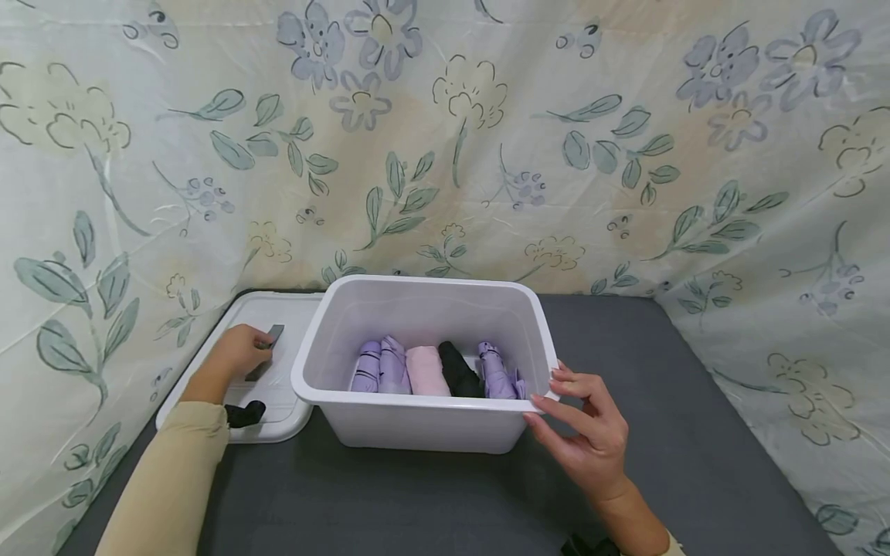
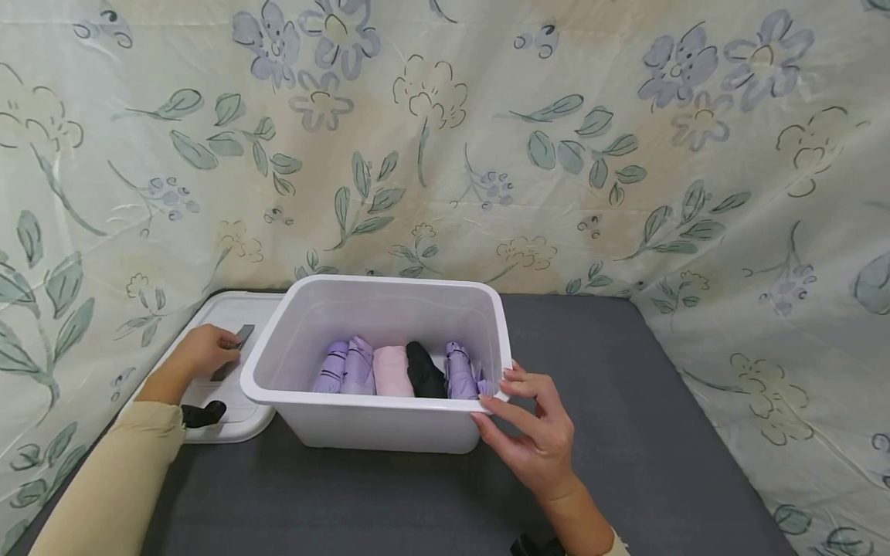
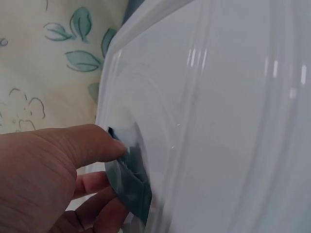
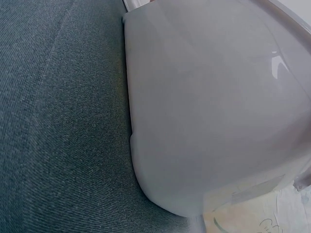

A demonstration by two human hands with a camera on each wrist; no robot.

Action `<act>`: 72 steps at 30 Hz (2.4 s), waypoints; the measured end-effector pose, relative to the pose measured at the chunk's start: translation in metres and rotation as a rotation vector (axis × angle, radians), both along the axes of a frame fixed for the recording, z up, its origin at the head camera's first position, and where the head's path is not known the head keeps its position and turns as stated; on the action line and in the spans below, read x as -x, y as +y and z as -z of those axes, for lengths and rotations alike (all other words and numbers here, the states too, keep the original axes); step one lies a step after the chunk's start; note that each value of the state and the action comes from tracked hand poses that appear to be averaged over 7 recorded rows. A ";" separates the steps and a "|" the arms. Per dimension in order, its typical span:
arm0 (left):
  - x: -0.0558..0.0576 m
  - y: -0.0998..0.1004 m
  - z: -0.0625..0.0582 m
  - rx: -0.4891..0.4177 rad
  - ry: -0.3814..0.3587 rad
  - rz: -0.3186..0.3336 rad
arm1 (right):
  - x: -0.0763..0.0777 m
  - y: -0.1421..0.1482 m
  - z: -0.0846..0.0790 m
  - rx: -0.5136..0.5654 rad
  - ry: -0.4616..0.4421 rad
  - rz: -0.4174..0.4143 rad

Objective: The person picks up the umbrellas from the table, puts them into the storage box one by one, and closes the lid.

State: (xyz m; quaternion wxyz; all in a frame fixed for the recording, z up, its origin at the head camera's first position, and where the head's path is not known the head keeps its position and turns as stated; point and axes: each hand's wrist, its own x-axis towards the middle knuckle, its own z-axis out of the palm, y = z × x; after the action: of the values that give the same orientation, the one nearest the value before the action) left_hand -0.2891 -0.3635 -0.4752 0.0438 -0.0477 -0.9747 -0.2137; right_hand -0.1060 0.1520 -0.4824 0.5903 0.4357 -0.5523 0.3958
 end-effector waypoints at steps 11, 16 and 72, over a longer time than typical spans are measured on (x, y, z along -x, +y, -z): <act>0.003 -0.007 -0.001 -0.087 -0.049 0.000 | 0.001 -0.001 0.000 0.003 0.002 -0.003; 0.003 -0.009 -0.004 -0.107 -0.060 -0.010 | 0.001 -0.001 -0.002 -0.001 -0.004 -0.013; -0.041 -0.013 -0.073 -0.198 0.088 -0.028 | 0.006 0.009 -0.011 -0.091 -0.003 -0.004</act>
State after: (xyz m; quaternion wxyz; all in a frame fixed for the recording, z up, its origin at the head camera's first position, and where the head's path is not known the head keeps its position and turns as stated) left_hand -0.2476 -0.3766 -0.4021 0.0940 -0.0387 -0.9466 -0.3058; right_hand -0.1119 0.1608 -0.4717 0.5684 0.4626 -0.5698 0.3719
